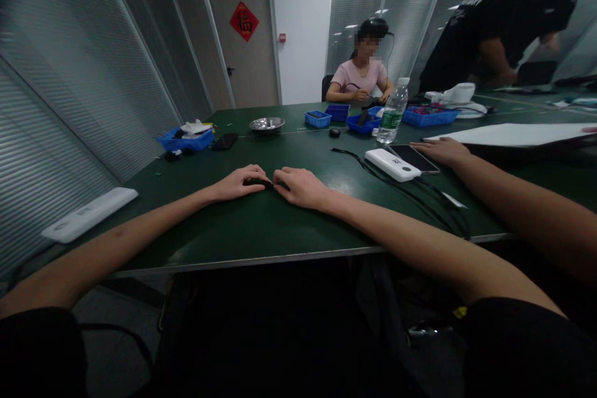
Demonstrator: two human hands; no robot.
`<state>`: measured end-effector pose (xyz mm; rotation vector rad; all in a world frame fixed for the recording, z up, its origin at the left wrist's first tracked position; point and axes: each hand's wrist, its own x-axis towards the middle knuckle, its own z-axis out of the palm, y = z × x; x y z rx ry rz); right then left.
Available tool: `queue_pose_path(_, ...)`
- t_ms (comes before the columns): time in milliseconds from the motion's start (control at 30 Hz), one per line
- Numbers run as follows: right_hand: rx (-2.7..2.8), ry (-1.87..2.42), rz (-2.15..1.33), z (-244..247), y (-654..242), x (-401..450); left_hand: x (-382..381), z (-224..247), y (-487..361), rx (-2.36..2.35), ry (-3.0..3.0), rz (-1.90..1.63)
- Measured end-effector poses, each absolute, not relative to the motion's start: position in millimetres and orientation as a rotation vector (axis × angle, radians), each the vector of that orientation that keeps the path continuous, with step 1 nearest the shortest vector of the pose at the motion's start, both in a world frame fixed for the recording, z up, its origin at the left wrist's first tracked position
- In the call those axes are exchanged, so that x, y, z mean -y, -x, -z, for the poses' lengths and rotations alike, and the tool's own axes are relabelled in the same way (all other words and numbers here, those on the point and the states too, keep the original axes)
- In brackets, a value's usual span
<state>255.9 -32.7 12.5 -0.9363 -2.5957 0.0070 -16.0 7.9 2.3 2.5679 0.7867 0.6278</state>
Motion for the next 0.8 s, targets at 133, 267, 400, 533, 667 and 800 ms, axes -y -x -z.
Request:
queue_pose_path(133, 2.582, 0.979, -0.010, -12.4, -261.4, 29.1, -16.3, -0.5, 23.2, -0.823, -2.453, -0.662)
queue_pose_path(267, 2.566, 1.020, -0.004, -9.5, -266.5, 23.1, -30.0, 2.6, 37.8, -0.966, -2.387, -0.695)
queue_pose_path(400, 2.559, 1.031, -0.004, -8.3, -267.1, 20.6, -46.3, 5.4, 54.5, -1.142, -2.379, -0.711)
queue_pose_path(533, 2.568, 1.029, -0.031, -9.4, -267.1, 20.3, -69.3, 8.4, 83.8, -1.378, -2.317, -0.770)
queue_pose_path(667, 2.566, 1.037, -0.043, -10.1, -268.1, 19.7, -91.9, 10.5, 133.5, -1.669, -2.221, -0.883)
queue_pose_path(800, 2.570, 1.027, -0.048, -10.2, -268.2, 20.3, -101.6, 9.5, 184.8, -1.972, -2.138, -0.891)
